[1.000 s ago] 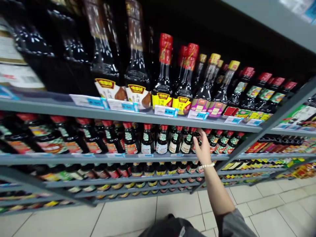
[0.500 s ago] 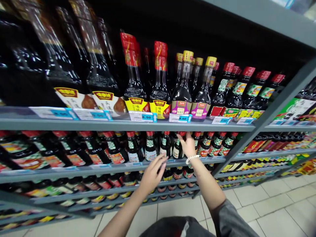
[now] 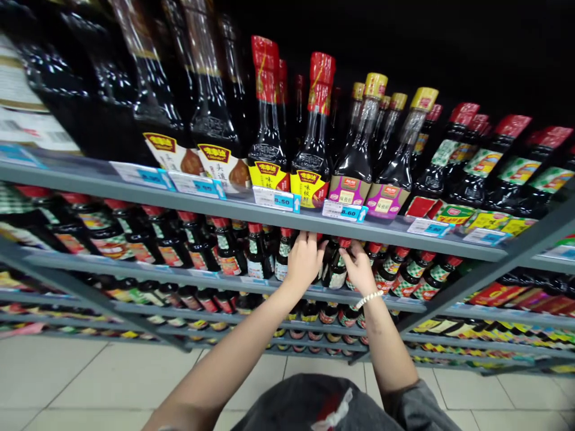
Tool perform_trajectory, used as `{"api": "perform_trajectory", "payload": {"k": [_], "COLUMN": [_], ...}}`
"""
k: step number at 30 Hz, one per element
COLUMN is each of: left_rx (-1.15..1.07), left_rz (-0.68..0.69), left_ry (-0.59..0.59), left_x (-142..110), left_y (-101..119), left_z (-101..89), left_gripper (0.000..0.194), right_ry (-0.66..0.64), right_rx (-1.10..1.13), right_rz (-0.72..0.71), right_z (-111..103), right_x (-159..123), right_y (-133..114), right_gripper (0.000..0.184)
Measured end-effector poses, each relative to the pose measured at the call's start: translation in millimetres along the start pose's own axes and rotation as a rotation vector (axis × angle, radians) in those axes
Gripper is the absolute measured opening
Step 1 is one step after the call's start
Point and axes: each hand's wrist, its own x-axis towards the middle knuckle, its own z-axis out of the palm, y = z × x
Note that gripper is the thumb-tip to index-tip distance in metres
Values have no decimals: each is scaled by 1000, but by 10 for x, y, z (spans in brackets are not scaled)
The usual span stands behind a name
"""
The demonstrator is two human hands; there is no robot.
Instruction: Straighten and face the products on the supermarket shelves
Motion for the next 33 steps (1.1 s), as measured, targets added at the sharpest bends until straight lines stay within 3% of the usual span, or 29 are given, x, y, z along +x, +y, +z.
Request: {"api": "perform_trajectory", "payload": {"k": [4,7,9,14,16,22,25,30,33], "left_rx": [120,159,166,179,185,165,202,284,289], "left_rz": [-101,-97,-81,-53,-60,-131,-167,-271,-287], "left_ry": [-141,-217,-242,-233,-242,-238,-220,-155,-150], "left_x": [170,230,239,247,252,224,203,208,226], "left_y": [24,15,3,-22,-23,29,97,194,198], "left_z": [-110,-164,-178,-164,-155,-164,-164,-116,-86], "left_gripper": [40,37,35,32,32,37,37,36,36], "right_ry": [72,264,299,-35,-81,209,249,179,438], "right_rx": [149,24,-59,-8,-11,-171,-225,-26,49], "right_rz": [48,87,76,-11,-14,1,-10,-42,-132], "right_z": [103,187,195,78,62,258,295,23,-244], "right_x": [19,0,-23,-43,-35,-41,-95,-372,-504], "right_y": [21,-45,-66,52,107,121,74,-96,-124], "right_gripper": [38,50,54,50,49,57,60,57,35]}}
